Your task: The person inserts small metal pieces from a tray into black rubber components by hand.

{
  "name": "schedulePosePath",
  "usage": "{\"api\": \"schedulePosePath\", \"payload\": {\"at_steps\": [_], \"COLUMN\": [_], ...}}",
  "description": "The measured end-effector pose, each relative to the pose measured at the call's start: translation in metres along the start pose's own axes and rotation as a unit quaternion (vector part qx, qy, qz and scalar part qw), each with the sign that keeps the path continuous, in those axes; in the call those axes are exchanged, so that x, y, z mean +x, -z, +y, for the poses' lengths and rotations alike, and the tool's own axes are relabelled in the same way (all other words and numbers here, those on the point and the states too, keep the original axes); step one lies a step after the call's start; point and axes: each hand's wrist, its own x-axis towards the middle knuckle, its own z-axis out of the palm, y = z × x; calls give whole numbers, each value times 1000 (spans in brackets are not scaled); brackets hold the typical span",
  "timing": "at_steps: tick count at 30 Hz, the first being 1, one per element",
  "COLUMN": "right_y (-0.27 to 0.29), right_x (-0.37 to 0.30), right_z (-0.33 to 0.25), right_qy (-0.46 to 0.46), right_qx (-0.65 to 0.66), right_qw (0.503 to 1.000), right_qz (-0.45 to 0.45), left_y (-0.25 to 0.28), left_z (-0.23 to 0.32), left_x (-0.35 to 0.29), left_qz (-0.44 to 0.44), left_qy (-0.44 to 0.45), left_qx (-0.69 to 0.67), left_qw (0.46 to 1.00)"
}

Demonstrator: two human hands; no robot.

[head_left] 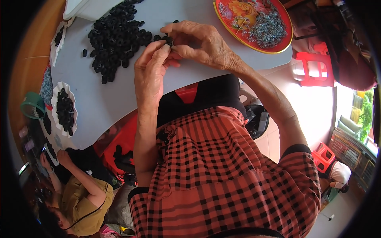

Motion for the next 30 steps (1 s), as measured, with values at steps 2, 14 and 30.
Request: {"api": "schedulePosePath", "payload": {"at_steps": [2,14,30], "right_y": [2,-13,21], "right_x": [-1,-5,15], "right_z": [-4,11,-8], "right_qy": [11,172,109], "right_qx": [-72,-230,-213], "right_qw": [997,957,971], "right_qz": [-18,36,15], "left_y": [0,0,4], "left_z": [0,0,-2], "left_x": [-1,3,7], "left_qz": [0,-29,-36], "left_qy": [7,20,38], "left_qx": [-11,-6,-56], "left_qw": [1000,999,997]}}
